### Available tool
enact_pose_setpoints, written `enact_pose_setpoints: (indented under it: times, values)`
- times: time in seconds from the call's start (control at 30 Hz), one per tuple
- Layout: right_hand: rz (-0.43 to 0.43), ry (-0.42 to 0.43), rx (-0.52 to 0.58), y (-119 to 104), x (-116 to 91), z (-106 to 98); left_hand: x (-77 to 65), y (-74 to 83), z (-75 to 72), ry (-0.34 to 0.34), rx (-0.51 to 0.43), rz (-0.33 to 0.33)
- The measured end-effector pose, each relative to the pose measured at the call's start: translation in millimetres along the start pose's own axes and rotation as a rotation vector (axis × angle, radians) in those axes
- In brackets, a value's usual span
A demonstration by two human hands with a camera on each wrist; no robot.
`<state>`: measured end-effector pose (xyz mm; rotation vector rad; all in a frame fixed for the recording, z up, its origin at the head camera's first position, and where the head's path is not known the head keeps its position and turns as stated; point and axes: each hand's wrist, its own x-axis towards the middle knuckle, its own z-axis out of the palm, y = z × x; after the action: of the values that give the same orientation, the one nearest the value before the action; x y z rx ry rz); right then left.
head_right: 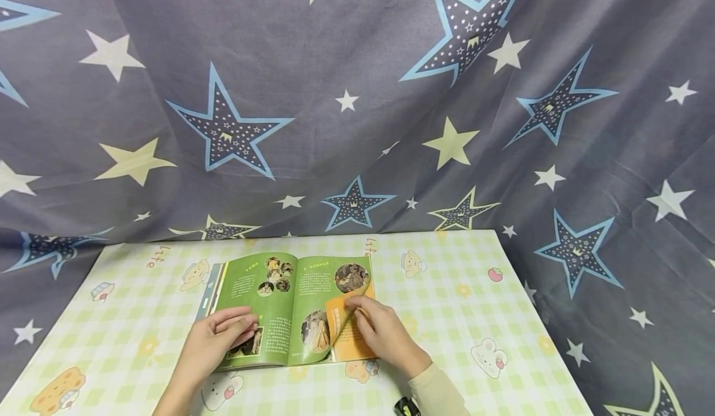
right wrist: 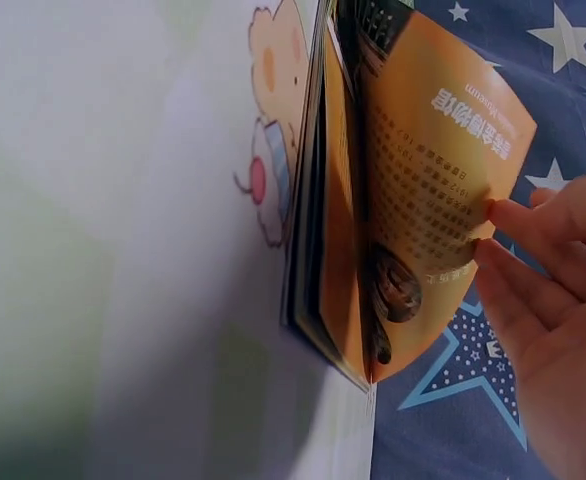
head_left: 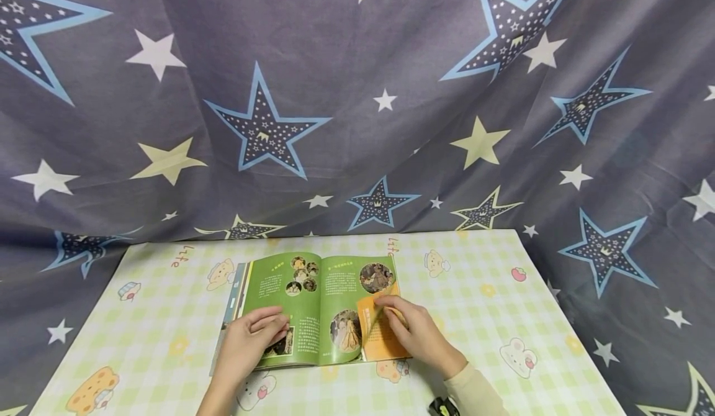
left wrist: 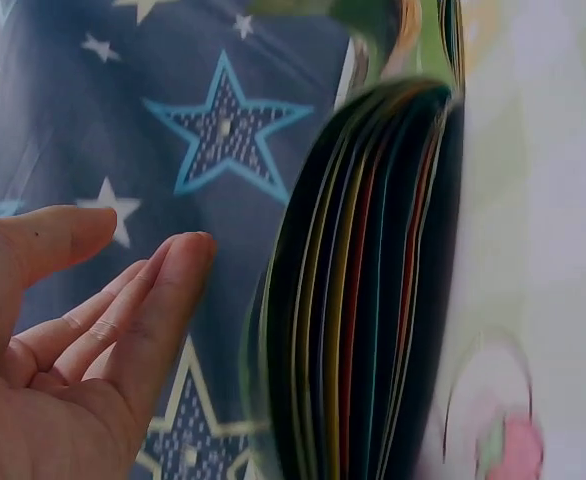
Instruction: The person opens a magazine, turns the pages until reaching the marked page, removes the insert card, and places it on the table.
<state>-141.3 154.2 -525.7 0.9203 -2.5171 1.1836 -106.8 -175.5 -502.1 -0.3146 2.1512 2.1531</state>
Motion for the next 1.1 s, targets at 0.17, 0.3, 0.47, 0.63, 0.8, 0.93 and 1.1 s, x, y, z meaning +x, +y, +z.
enact_pose_setpoints:
  times: [0.17, 0.3, 0.47, 0.63, 0.8, 0.93, 1.1]
  values:
    - [0.014, -0.114, -0.001, -4.8, 2.3, 1.5, 4.6, 0.6, 27.1, -0.071, -0.050, -0.007]
    - [0.041, -0.159, -0.005, -8.0, 4.7, 2.2, 10.5, -1.1, 52.1, -0.138, -0.063, -0.007]
    - [0.041, -0.173, 0.002, -9.5, 6.2, 2.6, 20.5, -7.4, 76.8, -0.211, -0.098, -0.023]
    - [0.034, -0.177, 0.005, -9.9, 6.4, 4.2, 25.4, -13.3, 89.3, -0.247, -0.089, -0.017]
    - [0.034, -0.171, 0.005, -11.0, 6.5, 4.0, 28.0, -17.0, 94.4, -0.243, -0.080, -0.021]
    - [0.013, -0.160, 0.001, -10.4, 5.4, 3.3, 28.3, -16.9, 94.1, -0.232, -0.077, -0.026]
    - [0.001, -0.127, 0.016, -7.3, 1.3, 0.2, 24.7, -12.7, 86.7, -0.187, -0.083, -0.030]
